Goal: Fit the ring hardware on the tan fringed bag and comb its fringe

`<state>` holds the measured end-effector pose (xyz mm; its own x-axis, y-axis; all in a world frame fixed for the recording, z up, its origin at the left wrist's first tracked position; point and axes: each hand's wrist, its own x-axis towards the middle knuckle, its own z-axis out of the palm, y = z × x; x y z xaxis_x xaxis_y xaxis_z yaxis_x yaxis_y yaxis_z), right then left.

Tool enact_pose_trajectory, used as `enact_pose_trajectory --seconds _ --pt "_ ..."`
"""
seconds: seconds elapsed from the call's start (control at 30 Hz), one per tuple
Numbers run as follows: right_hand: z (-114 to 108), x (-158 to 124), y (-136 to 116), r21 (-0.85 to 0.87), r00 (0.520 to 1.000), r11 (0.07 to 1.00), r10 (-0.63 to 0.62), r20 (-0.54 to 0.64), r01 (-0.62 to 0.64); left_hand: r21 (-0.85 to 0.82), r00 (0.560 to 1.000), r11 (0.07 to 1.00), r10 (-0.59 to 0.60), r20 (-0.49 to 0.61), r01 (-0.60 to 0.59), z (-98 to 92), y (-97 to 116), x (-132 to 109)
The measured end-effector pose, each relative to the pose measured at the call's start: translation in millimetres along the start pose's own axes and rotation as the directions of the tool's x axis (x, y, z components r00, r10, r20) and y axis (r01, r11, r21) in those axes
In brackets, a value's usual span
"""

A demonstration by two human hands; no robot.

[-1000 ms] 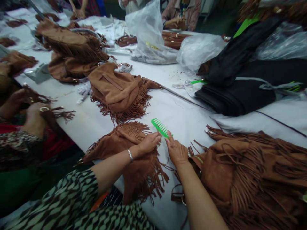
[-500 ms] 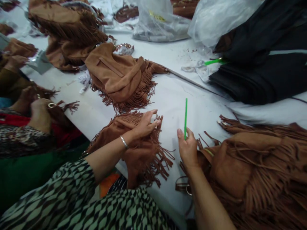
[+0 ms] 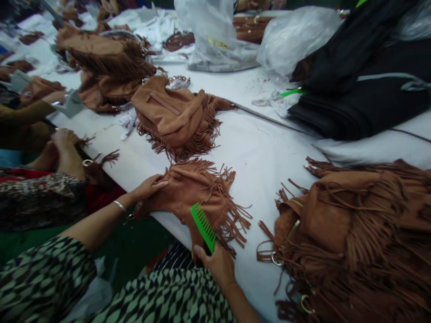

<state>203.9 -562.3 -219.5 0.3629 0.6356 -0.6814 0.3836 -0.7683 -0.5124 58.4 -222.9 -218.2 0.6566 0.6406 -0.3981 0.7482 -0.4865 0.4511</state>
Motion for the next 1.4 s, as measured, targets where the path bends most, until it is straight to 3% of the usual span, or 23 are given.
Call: enact_pose_trajectory --seconds 0.13,0.23,0.33,0.43,0.53,0.67,0.77,0.83,0.9,0.97,1.1,1.17,1.23,1.3,1.37,1.4 --pt "10 14 -28 0.017 0.986 0.995 0.097 -0.135 -0.095 0.147 0.993 0.985 -0.081 -0.082 0.092 9.4 16 -9" --pt "-3 11 -36 0.116 0.981 0.988 0.118 -0.154 -0.101 0.203 0.997 0.977 -0.066 -0.037 0.072 -3.2 32 -8" --pt "-48 -10 -39 0.357 0.989 0.934 0.06 -0.132 -0.009 0.162 0.997 0.986 0.04 0.071 -0.051 -42.9 60 0" --pt "-113 -43 -46 0.68 0.995 0.733 0.04 -0.095 0.036 0.065 0.962 0.977 0.185 0.202 -0.201 -94.9 102 11" --pt "-171 -66 -60 0.803 0.997 0.595 0.036 -0.069 0.034 0.018 0.922 0.946 0.311 0.232 -0.324 -135.1 148 17" --pt "-219 -76 -80 0.744 0.987 0.667 0.088 -0.131 0.04 0.058 0.935 0.937 0.337 0.11 -0.345 -160.5 186 14" --pt "-236 -82 -86 0.677 0.968 0.731 0.105 -0.23 0.081 0.008 0.939 0.94 0.342 -0.041 -0.342 -170.6 189 5" --pt "-237 -82 -82 0.635 0.957 0.762 0.074 -0.282 0.128 -0.047 0.934 0.934 0.349 -0.083 -0.353 -172.5 184 0" --pt "-228 -73 -70 0.584 0.948 0.792 0.019 -0.318 0.18 -0.066 0.932 0.932 0.352 -0.086 -0.357 -164.6 175 -3" --pt "-208 -53 -52 0.484 0.942 0.849 -0.046 -0.333 0.213 -0.032 0.937 0.938 0.342 -0.068 -0.344 -142.6 161 -3" --pt "-142 4 -10 0.212 0.931 0.961 -0.093 -0.352 0.176 0.155 0.975 0.963 0.22 0.029 -0.222 -67.1 119 -6" --pt "-108 22 3 0.175 0.931 0.975 -0.067 -0.358 0.138 0.266 0.99 0.955 0.113 0.086 -0.132 -31.6 95 -15" --pt "-83 29 11 0.171 0.933 0.978 -0.048 -0.357 0.116 0.37 0.995 0.928 -0.002 0.1 -0.035 -9.2 76 -28" --pt "-71 27 15 0.16 0.928 0.983 -0.03 -0.37 0.095 0.483 1.0 0.875 -0.01 -0.005 0.011 -0.2 69 -41" --pt "-72 21 22 0.099 0.92 0.994 -0.006 -0.392 0.049 0.556 0.97 0.831 0.147 -0.195 -0.014 2.0 77 -47" --pt "-76 18 25 0.055 0.915 0.998 0.012 -0.404 0.012 0.573 0.926 0.816 0.271 -0.262 -0.077 3.4 86 -47"
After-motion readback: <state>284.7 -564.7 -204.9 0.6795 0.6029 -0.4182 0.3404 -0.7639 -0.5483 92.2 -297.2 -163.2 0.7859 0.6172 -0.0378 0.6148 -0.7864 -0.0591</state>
